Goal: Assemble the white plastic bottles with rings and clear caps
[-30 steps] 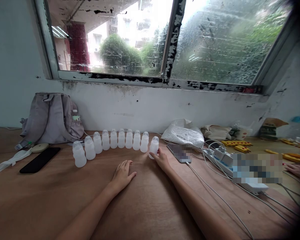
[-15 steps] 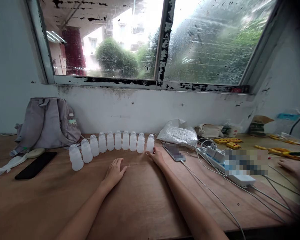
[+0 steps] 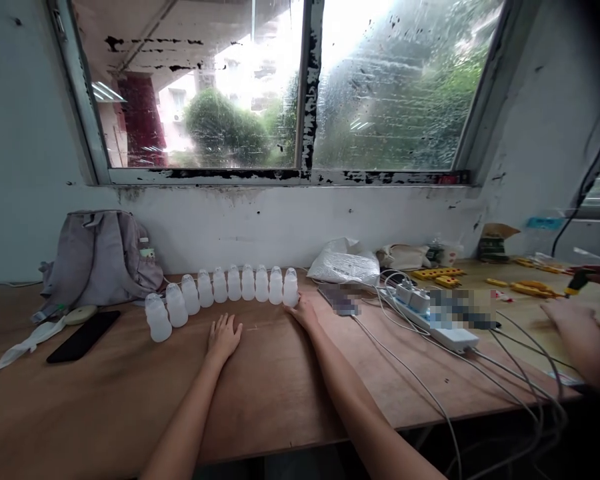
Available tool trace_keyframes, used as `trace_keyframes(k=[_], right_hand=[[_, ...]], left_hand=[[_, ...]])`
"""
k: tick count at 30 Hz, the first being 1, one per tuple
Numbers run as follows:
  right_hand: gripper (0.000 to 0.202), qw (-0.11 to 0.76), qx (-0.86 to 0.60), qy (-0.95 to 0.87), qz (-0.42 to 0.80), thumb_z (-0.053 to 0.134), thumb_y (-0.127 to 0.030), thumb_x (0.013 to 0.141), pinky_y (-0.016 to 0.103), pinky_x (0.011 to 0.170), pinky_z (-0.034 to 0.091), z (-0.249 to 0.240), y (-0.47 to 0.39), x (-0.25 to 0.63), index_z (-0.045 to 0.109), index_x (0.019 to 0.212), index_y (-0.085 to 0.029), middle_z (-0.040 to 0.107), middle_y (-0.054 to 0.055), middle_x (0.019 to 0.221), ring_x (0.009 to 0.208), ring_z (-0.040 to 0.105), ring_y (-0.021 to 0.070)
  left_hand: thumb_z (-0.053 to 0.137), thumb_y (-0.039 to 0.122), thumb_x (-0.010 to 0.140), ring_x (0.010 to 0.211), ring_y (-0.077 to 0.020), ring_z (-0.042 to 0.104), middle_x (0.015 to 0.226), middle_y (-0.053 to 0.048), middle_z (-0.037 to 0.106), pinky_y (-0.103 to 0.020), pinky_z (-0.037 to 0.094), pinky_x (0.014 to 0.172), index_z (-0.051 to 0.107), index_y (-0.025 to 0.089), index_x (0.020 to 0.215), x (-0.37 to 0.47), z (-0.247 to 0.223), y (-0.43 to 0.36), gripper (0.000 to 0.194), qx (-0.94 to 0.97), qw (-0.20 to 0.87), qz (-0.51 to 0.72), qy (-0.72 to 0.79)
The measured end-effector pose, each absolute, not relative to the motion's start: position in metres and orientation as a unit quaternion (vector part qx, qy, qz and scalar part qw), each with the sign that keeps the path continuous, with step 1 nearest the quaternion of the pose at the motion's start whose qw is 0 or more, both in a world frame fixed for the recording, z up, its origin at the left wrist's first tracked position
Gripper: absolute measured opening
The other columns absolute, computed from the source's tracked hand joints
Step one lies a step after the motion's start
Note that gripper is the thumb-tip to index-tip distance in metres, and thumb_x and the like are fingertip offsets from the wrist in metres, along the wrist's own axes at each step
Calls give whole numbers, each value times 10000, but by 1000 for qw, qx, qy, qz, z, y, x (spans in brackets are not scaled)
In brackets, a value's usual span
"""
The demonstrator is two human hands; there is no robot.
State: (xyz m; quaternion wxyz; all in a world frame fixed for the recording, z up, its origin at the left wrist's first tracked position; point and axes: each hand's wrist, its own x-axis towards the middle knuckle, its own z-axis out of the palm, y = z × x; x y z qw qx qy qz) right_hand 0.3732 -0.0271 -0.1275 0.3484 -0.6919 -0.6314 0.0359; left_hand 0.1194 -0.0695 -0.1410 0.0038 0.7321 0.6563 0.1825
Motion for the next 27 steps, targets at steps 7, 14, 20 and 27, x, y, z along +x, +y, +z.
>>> trace_keyframes(k=[7, 14, 20, 27], right_hand=[[435, 270, -698, -663, -18, 419, -362, 806, 324, 863, 297, -129, -69, 356, 438, 1144, -88, 490, 180, 1124, 1056, 431, 256], [313, 217, -640, -737, -8, 424, -407, 802, 281, 835, 299, -120, -84, 352, 545, 1009, -206, 533, 64, 1086, 1016, 455, 195], [336, 218, -655, -723, -20, 408, -383, 813, 294, 809, 302, -122, -81, 353, 511, 1049, -167, 530, 108, 1068, 991, 463, 213], [262, 210, -664, -717, -25, 409, -353, 812, 296, 794, 303, -123, -80, 353, 555, 939, -176, 541, 100, 1029, 964, 467, 209]], left_hand=[[274, 408, 825, 1218, -258, 310, 1353, -137, 306, -408, 228, 983, 393, 130, 1224, 119, -131, -80, 500, 709, -11, 203, 675], [249, 453, 818, 1259, -265, 222, 1390, -113, 228, -444, 183, 1002, 318, 159, 1290, 116, -129, -82, 560, 677, -14, 205, 707], [231, 503, 803, 1278, -267, 165, 1398, -101, 205, -477, 136, 1008, 296, 185, 1305, 116, -134, -75, 598, 689, 11, 157, 707], [199, 510, 808, 1272, -262, 189, 1375, -100, 267, -495, 133, 1002, 324, 204, 1293, 116, -134, -75, 587, 693, 20, 138, 707]])
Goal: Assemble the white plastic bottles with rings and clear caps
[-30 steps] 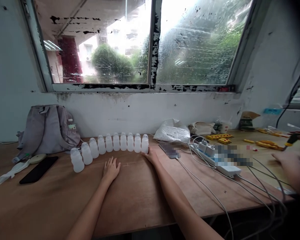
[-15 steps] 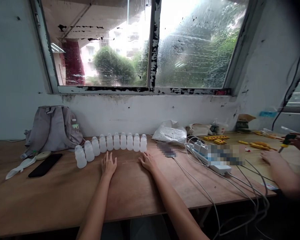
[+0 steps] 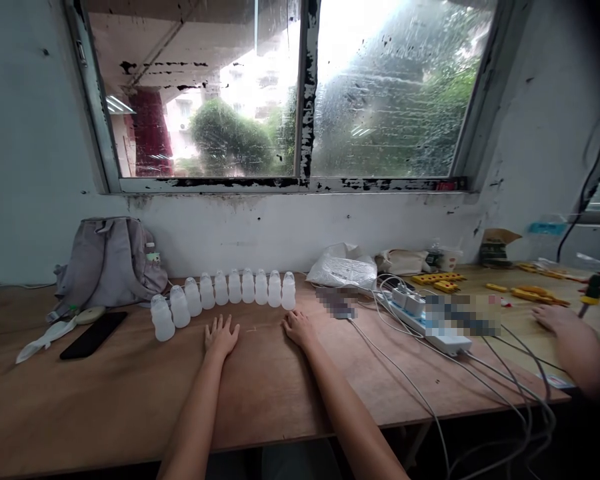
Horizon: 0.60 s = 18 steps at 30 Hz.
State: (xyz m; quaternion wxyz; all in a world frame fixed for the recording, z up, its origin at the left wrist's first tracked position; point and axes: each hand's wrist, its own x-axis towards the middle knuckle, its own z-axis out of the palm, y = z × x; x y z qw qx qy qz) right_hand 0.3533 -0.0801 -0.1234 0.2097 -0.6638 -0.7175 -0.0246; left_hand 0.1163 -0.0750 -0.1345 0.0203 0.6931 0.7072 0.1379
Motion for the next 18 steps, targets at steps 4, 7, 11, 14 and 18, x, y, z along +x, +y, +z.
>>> trace_keyframes(k=[4, 7, 11, 14, 18], right_hand=[[255, 213, -663, -717, -29, 410, -344, 809, 291, 790, 304, -124, -80, 353, 557, 928, -173, 541, 103, 1026, 954, 469, 207], [254, 216, -664, -716, -28, 405, -343, 810, 294, 789, 304, -124, -80, 353, 557, 926, -175, 543, 101, 1020, 951, 470, 208], [246, 223, -666, -712, -23, 409, -331, 806, 301, 793, 305, -123, -79, 352, 557, 925, -175, 536, 105, 1032, 954, 472, 213], [226, 234, -663, -711, -20, 408, -291, 804, 304, 783, 313, -124, -79, 352, 560, 921, -170, 543, 111, 1019, 938, 483, 216], [209, 261, -651, -712, -14, 389, -224, 805, 300, 774, 327, -124, -79, 355, 580, 860, -157, 576, 122, 946, 911, 503, 217]], left_hand=[[195, 513, 807, 1276, -260, 176, 1383, -102, 244, -494, 117, 1007, 313, 198, 1299, 116, -134, -75, 596, 694, 27, 138, 706], [206, 520, 803, 1277, -262, 173, 1383, -105, 241, -491, 116, 1009, 315, 195, 1299, 115, -133, -75, 602, 696, 36, 141, 703], [263, 497, 800, 1267, -278, 199, 1366, -116, 278, -509, 129, 1000, 359, 184, 1274, 117, -133, -75, 576, 693, 41, 166, 700], [332, 434, 796, 1231, -276, 288, 1308, -125, 387, -472, 195, 995, 464, 161, 1191, 118, -129, -80, 497, 695, 36, 211, 686], [212, 294, 856, 1136, -154, 421, 1226, -56, 476, -292, 326, 955, 502, 194, 1109, 97, -108, -99, 397, 693, 3, 306, 653]])
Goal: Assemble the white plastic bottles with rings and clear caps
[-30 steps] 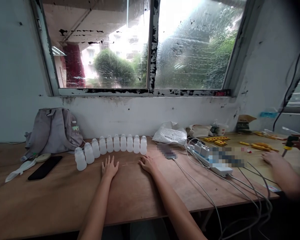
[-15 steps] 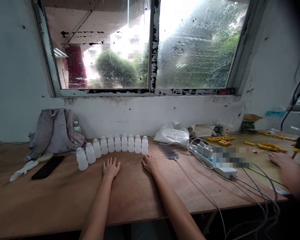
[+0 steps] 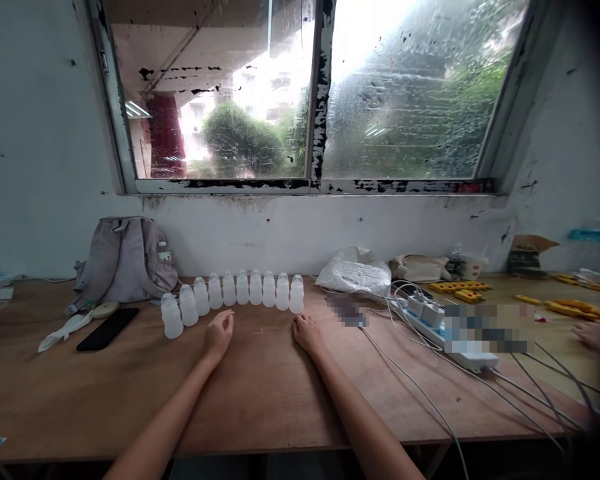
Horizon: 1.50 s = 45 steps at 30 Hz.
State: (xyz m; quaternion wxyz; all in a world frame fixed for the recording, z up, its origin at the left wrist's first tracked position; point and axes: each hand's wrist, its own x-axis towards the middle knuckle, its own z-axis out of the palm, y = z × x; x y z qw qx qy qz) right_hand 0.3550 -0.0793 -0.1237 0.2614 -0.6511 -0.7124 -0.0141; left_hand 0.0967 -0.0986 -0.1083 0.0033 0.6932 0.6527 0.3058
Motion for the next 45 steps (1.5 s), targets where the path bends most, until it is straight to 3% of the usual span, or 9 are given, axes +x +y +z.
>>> trace_keyframes(k=[3, 7, 9, 13, 19, 23, 27, 35, 45], right_hand=[[215, 297, -631, -716, 1, 377, -186, 799, 264, 742, 353, -124, -81, 355, 590, 797, -165, 603, 97, 883, 863, 529, 191], [247, 349, -607, -714, 26, 345, -168, 800, 231, 688, 386, -125, -83, 344, 591, 815, -186, 628, 56, 821, 779, 560, 157], [232, 364, -594, -717, 36, 368, -166, 783, 225, 674, 395, -126, -84, 336, 598, 783, -196, 635, 40, 787, 753, 566, 151], [216, 386, -582, -714, 40, 389, -157, 758, 228, 655, 402, -125, -85, 329, 600, 725, -188, 629, 40, 735, 717, 562, 153], [233, 483, -504, -715, 36, 354, -250, 818, 213, 573, 380, -110, -106, 327, 566, 872, -171, 575, 24, 660, 593, 517, 130], [274, 535, -439, -721, 45, 348, -308, 838, 206, 536, 358, -99, -124, 318, 509, 994, -151, 510, -7, 598, 522, 472, 114], [303, 539, -441, -713, 78, 363, -343, 834, 201, 518, 353, -98, -128, 314, 479, 1038, -151, 511, -18, 598, 488, 465, 104], [359, 557, -477, -664, 149, 385, -398, 809, 197, 455, 272, -107, -113, 312, 443, 533, -176, 416, -38, 456, 458, 397, 94], [411, 580, -496, -630, 144, 366, -366, 780, 221, 429, 173, -105, -108, 313, 329, 419, -174, 261, -50, 418, 421, 272, 73]], left_hand=[[313, 332, 834, 1096, -184, 433, 1187, -91, 452, -315, 383, 899, 411, 176, 1147, 56, -91, -113, 363, 581, -95, 541, 600], [597, 433, 643, 1126, -255, 377, 1236, -138, 350, -385, 351, 918, 265, 149, 1239, -4, -85, -107, 739, 455, -129, 648, 598], [637, 459, 583, 1120, -274, 395, 1249, -154, 351, -393, 352, 913, 263, 134, 1245, -23, -91, -96, 827, 441, -46, 638, 630], [596, 526, 585, 930, -287, 538, 994, -103, 564, -391, 429, 779, 491, 145, 1058, -33, -105, -88, 617, 389, 78, 576, 714], [499, 473, 719, 910, -238, 537, 1015, -89, 558, -335, 420, 771, 465, 166, 1119, 19, -98, -115, 505, 526, -168, 564, 614], [511, 371, 741, 932, -220, 522, 1004, -67, 588, -347, 359, 850, 507, 211, 1100, 82, -87, -124, 393, 773, -222, 403, 436], [505, 306, 748, 956, -221, 512, 1010, -65, 591, -405, 269, 924, 516, 235, 1112, 134, -85, -125, 370, 799, -227, 382, 405], [505, 334, 750, 953, -216, 509, 1008, -59, 587, -432, 233, 941, 511, 244, 1123, 150, -101, -121, 384, 806, -187, 398, 395], [553, 448, 671, 740, -188, 580, 844, -31, 620, -271, 424, 637, 550, 231, 1019, 146, -89, -126, 410, 839, -64, 344, 416]])
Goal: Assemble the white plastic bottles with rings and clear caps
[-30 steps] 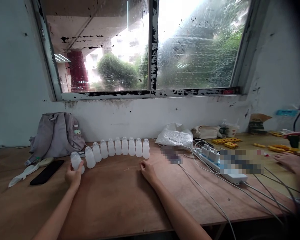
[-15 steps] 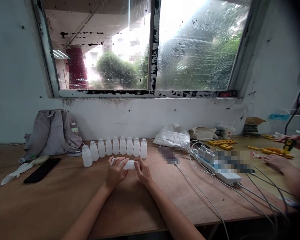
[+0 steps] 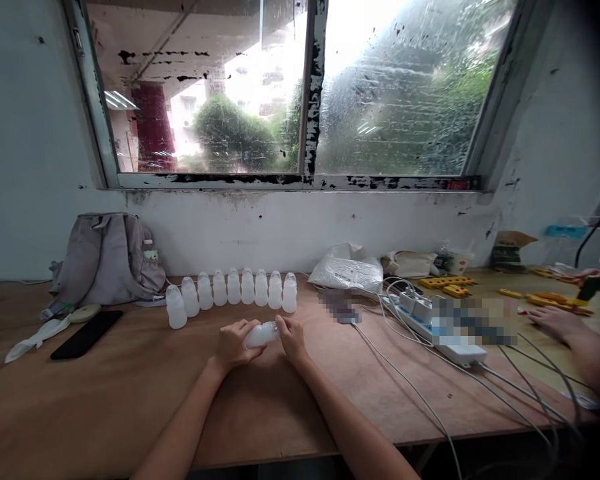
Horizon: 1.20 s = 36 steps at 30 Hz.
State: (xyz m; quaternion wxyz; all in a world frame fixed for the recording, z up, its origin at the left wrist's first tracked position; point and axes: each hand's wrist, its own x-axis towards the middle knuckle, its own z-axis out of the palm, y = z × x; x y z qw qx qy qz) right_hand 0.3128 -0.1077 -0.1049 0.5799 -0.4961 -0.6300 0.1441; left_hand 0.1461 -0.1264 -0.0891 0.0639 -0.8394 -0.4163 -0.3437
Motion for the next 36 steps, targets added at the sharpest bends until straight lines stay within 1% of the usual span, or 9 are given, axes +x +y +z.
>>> trace_keyframes(k=[5, 10, 13, 16, 19, 27, 30, 33, 36], right_hand=[[395, 591, -492, -624, 135, 356, -355, 772, 217, 428, 189, -107, -107, 314, 339, 421, -176, 265, -51, 416, 417, 273, 76], [404, 619, -580, -510, 141, 293, -390, 781, 223, 448, 263, -109, -96, 334, 403, 451, -184, 401, -15, 430, 443, 376, 117], [350, 575, -631, -507, 117, 328, -429, 775, 232, 493, 311, -112, -89, 347, 537, 659, -174, 515, 10, 528, 522, 483, 159], [297, 520, -648, -552, 71, 440, -387, 734, 236, 533, 344, -117, -85, 350, 513, 923, -170, 567, 24, 671, 599, 534, 170], [220, 494, -632, -597, 19, 412, -265, 747, 250, 603, 378, -123, -83, 345, 506, 921, -169, 568, 60, 809, 718, 548, 178], [298, 492, -607, -623, -7, 367, -252, 790, 314, 768, 396, -130, -75, 345, 503, 1031, -141, 532, 116, 959, 880, 520, 203], [398, 430, -583, -689, -15, 382, -220, 784, 331, 838, 361, -131, -76, 339, 431, 1178, -195, 491, 107, 1128, 1017, 472, 209], [532, 343, -567, -747, -56, 456, -219, 750, 407, 935, 253, -134, -79, 330, 340, 1265, -287, 345, 57, 1322, 1194, 306, 261], [503, 301, -560, -769, -70, 460, -230, 758, 431, 956, 212, -137, -80, 325, 368, 1249, -289, 328, 48, 1341, 1223, 260, 270]], left_hand=[[592, 461, 636, 757, -176, 599, 891, 1, 635, -264, 454, 672, 559, 263, 1005, 146, -89, -127, 421, -830, -4, -348, -435], [584, 439, 654, 893, -200, 584, 1010, -17, 623, -290, 452, 770, 545, 237, 1028, 130, -98, -117, 426, -804, -40, -369, -464], [546, 443, 688, 916, -206, 575, 1037, -29, 609, -305, 446, 790, 527, 231, 1034, 116, -101, -111, 406, -763, -27, -403, -505], [509, 457, 715, 926, -206, 566, 1051, -41, 594, -312, 440, 801, 503, 228, 1052, 110, -102, -108, 408, -733, 0, -435, -523], [519, 469, 705, 902, -206, 571, 1030, -46, 598, -314, 442, 794, 503, 226, 1049, 111, -103, -106, 422, -729, 12, -438, -526], [534, 460, 705, 883, -209, 576, 1015, -53, 600, -321, 463, 751, 504, 216, 1047, 114, -110, -104, 421, -746, 15, -441, -499], [539, 463, 699, 887, -211, 578, 1015, -51, 603, -323, 466, 752, 507, 219, 1050, 114, -112, -103, 429, -739, 21, -445, -505], [533, 462, 702, 883, -207, 581, 1016, -51, 602, -317, 465, 753, 508, 212, 1053, 114, -112, -102, 431, -737, 25, -446, -507], [522, 466, 709, 884, -208, 580, 1014, -54, 601, -315, 465, 743, 510, 207, 1048, 114, -112, -103, 427, -739, 29, -441, -509]])
